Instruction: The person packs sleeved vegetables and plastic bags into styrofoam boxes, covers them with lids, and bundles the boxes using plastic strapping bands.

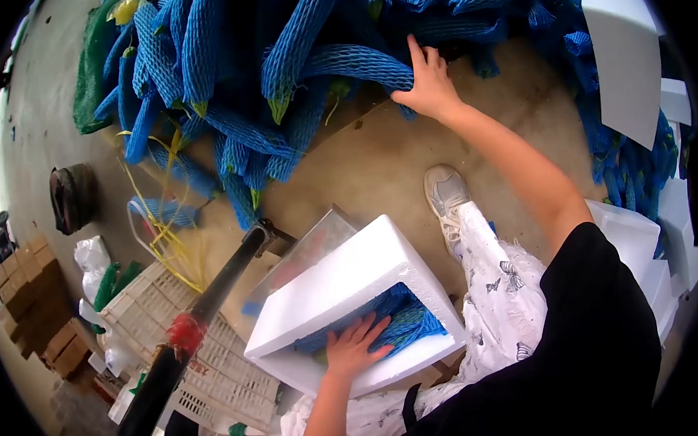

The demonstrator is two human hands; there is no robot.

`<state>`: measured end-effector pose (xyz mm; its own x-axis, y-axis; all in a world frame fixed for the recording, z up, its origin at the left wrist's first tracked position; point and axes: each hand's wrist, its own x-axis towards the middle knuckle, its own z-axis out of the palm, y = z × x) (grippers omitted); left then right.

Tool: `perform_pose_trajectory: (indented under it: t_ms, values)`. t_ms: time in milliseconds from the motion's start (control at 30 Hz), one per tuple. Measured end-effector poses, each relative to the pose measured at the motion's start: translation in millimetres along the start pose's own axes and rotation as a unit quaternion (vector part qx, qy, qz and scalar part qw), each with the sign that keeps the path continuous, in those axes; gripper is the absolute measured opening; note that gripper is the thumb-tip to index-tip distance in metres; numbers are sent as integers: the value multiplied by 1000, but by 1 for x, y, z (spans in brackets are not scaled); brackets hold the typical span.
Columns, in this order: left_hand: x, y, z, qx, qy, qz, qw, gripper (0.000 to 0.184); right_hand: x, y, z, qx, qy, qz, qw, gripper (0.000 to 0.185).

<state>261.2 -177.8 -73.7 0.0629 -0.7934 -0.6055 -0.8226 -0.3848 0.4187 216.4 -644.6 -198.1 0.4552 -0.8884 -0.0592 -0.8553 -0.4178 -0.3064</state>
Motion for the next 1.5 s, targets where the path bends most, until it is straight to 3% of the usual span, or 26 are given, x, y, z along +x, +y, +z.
perform_pose_trajectory:
  t_ms: [67, 100, 200, 233, 267, 333, 367, 400, 467, 500, 567, 700, 767, 867, 900, 1000, 1067, 1133, 1167, 1200, 1233, 1267, 1333, 1400, 1467, 1500]
  values:
    - [1, -1, -4, -18, -21, -10, 1000, 63, 16, 0, 48, 174, -107, 43, 978, 112]
    - [1, 0, -5, -12, -21, -8, 1000, 63, 22, -20, 32, 202, -208, 120, 950, 114]
    - [1, 0, -3, -9, -26, -9, 1000, 63, 22, -23, 29, 294, -265, 104, 913, 112]
    - [1, 1, -6, 19, -20, 1, 1000, 64, 17, -23, 21, 389, -297, 109, 865, 106]
    - [1, 0, -6, 48, -13, 11, 999, 65, 11, -31, 8, 389, -295, 106, 866, 106]
    - [3, 0, -3, 24, -4, 5, 1000, 65, 4, -45, -7, 557, -365, 160, 729, 99]
    - [1, 1, -3, 2, -4, 1, 1000, 65, -1, -45, 7, 537, -311, 190, 761, 71]
    - [1, 1, -3, 6, -1, -2, 1000, 65, -9, -45, 10, 540, -311, 187, 759, 71]
    - [2, 1, -4, 4, 30, 7, 1000, 64, -31, -34, 2, 487, -252, 166, 819, 69]
    - [1, -1, 3, 32, 85, 31, 995, 64, -44, -23, -18, 498, -280, 182, 801, 76]
    - [3, -4, 4, 57, 123, 53, 989, 65, -87, 6, -59, 478, -268, 179, 817, 84]
    - [6, -7, 6, 49, 152, 69, 985, 73, -158, 55, -128, 392, -213, 8, 895, 97]
    - [-1, 3, -3, 33, 179, 79, 980, 68, -174, 31, -177, 363, -237, -58, 899, 99]
    - [-20, 21, -11, 80, 273, 105, 953, 55, -193, -51, -253, 235, -358, -182, 885, 93]
    - [-34, 27, -7, 53, 371, 135, 917, 46, -204, -72, -260, 196, -376, -239, 874, 91]
    - [-91, 57, -25, 92, 586, -7, 805, 44, -244, -116, -239, 129, -329, -417, 837, 89]
    - [-92, 38, -19, 38, 596, -48, 801, 49, -272, -144, -198, 92, -332, -408, 846, 88]
    - [-70, -19, 25, -146, 445, -97, 878, 53, -289, -156, -154, 46, -251, -490, 834, 89]
    - [-64, -31, 39, -37, 461, -132, 877, 54, -294, -154, -132, 73, -287, -462, 836, 83]
    - [-67, -28, 29, -40, 464, -132, 875, 54, -297, -154, -121, 99, -326, -431, 836, 78]
    - [-70, -23, 21, 29, 435, -148, 888, 53, -293, -150, -111, 125, -377, -350, 848, 58]
    - [-71, -17, 18, 96, 399, -164, 897, 52, -283, -141, -103, 152, -363, -361, 846, 44]
    - [-77, -19, 23, 40, 439, -154, 884, 51, -274, -140, -110, 29, -313, -372, 873, 36]
    - [-80, -7, 15, 53, 449, -196, 870, 59, -273, -138, -106, 48, -274, -400, 873, 32]
    - [-75, 17, 4, 28, 485, -125, 865, 81, -275, -141, -124, -4, -310, -451, 837, 33]
    - [-70, 18, 4, 47, 405, -80, 910, 100, -263, -138, -138, 6, -304, -491, 817, 32]
